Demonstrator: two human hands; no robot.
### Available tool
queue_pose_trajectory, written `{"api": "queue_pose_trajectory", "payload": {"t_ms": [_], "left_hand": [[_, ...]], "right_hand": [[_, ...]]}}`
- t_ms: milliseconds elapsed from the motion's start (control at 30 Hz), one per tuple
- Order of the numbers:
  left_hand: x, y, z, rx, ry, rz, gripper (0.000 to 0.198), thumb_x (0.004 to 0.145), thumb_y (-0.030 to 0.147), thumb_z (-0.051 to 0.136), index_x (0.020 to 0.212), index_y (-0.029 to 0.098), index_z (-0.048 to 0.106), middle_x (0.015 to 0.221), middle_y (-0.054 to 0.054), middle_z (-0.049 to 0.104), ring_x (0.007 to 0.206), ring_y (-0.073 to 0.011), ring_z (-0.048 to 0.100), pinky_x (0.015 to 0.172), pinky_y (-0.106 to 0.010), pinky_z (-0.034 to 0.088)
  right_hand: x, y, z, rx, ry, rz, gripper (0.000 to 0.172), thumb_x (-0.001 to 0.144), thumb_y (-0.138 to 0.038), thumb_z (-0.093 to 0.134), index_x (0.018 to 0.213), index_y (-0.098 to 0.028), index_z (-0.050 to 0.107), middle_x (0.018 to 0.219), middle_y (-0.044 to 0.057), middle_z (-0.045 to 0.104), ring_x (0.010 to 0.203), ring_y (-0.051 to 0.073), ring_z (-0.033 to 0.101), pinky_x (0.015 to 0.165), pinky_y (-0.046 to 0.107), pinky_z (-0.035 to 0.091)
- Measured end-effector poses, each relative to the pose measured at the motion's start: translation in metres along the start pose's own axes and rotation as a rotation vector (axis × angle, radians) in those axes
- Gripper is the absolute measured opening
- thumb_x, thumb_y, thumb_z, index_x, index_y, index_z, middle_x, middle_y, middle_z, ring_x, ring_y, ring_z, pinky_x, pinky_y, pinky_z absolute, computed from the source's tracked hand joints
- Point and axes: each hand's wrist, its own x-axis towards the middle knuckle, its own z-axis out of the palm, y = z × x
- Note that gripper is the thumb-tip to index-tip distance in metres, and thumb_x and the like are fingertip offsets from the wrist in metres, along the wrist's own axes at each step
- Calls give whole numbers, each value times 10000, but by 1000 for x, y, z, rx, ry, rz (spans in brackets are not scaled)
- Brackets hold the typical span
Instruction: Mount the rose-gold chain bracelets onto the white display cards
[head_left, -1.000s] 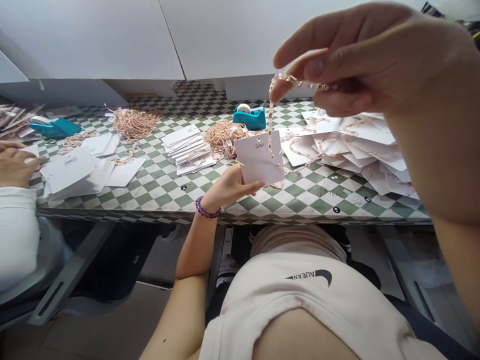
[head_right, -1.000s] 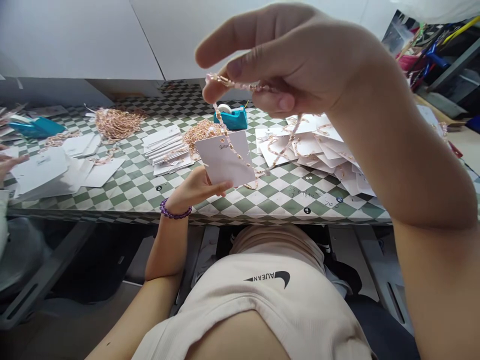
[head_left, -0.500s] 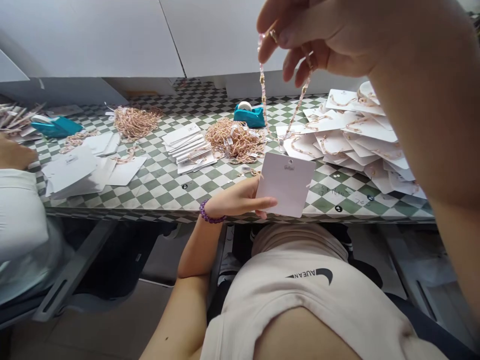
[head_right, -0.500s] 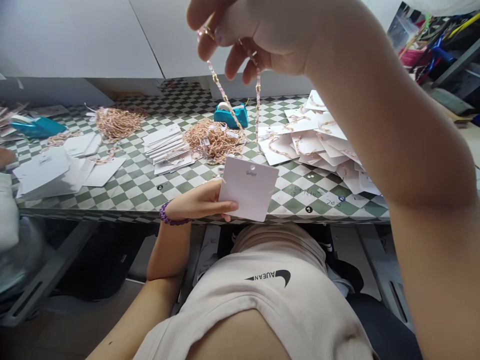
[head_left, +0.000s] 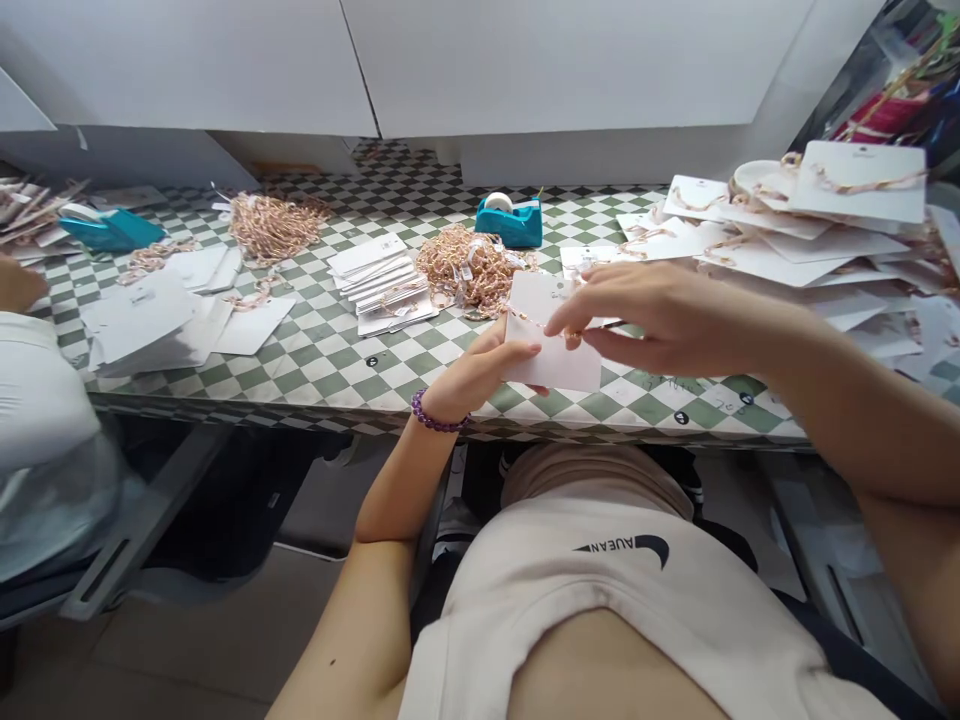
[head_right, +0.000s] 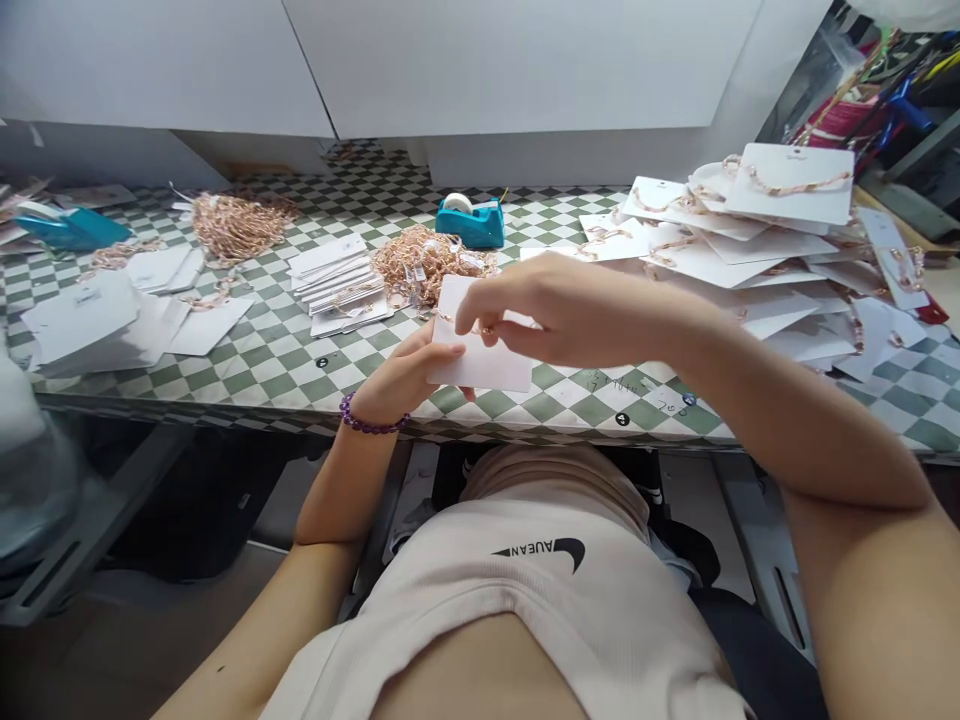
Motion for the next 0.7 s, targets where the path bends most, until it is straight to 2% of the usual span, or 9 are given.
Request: {"api": "queue_pose_trajectory", "payload": {"t_ms": [67, 167, 233, 300, 367, 400, 500, 600, 700], "left_hand": [[2, -1, 0, -50, 30, 21, 357, 725, 360, 800, 988, 183, 638, 925, -18, 731, 812, -162, 706, 626, -215, 580], [6, -6, 0, -106, 112, 33, 344, 739, 417, 803, 945, 196, 640, 868, -5, 708, 825, -156, 689, 624, -204, 553], [8, -11, 1, -92, 219, 53, 379, 779, 491, 776, 985, 205, 637, 858, 0, 699, 803, -154, 684, 635, -221, 565], [8, -15, 5, -40, 291, 87, 415, 812, 545, 739, 1024, 205, 632, 911, -13, 714, 864, -179, 705, 712, -260, 601], [5, -16, 12, 33, 267, 118, 467, 828, 600, 715, 1051, 197, 641, 1002, -37, 728, 995, -220, 712, 840, -310, 620], [3, -16, 15, 70, 229, 135, 491, 841, 627, 698, 1068, 195, 652, 1050, -45, 728, 1062, -234, 701, 911, -330, 613], [-3, -16, 23, 204, 86, 173, 481, 907, 637, 639, 1134, 215, 686, 1142, -47, 718, 1142, -236, 671, 1018, -340, 574], [-5, -17, 23, 293, 18, 166, 450, 972, 592, 568, 1251, 258, 682, 1162, -51, 706, 1079, -216, 668, 935, -308, 590], [-3, -16, 17, 308, 22, 179, 586, 967, 681, 490, 1311, 250, 686, 1104, -71, 682, 954, -182, 643, 777, -260, 587]], "right_hand": [[-10, -1, 16, -77, 41, -4, 255, 1000, -201, 496, 1163, -229, 690, 967, 33, 726, 898, 178, 662, 805, 351, 538], [-21, -3, 43, -222, 167, -67, 206, 992, -208, 516, 1114, -261, 674, 1018, 23, 725, 1046, 201, 654, 1074, 465, 490], [-28, -3, 64, -271, 344, -40, 180, 972, -207, 563, 1099, -296, 656, 1129, 10, 707, 1174, 209, 624, 1164, 490, 428], [-33, -4, 85, -198, 620, 118, 186, 966, -272, 605, 1145, -310, 632, 1293, 29, 649, 1306, 239, 559, 1171, 499, 424], [-37, -8, 106, 50, 854, 354, 305, 965, -393, 617, 1250, -292, 581, 1389, 77, 589, 1335, 265, 544, 1114, 488, 488], [-38, -12, 114, 238, 908, 446, 382, 961, -448, 618, 1295, -275, 547, 1385, 98, 591, 1298, 265, 577, 1055, 464, 538], [-39, -23, 130, 746, 912, 588, 480, 914, -521, 680, 1266, -233, 527, 1213, 96, 686, 1082, 227, 692, 862, 365, 625], [-44, -32, 133, 853, 962, 694, 455, 832, -532, 776, 1097, -222, 574, 1000, 52, 732, 892, 197, 717, 739, 313, 630], [-52, -32, 135, 849, 1025, 762, 475, 787, -540, 815, 1058, -224, 585, 938, 45, 731, 789, 186, 699, 645, 301, 612]]}}
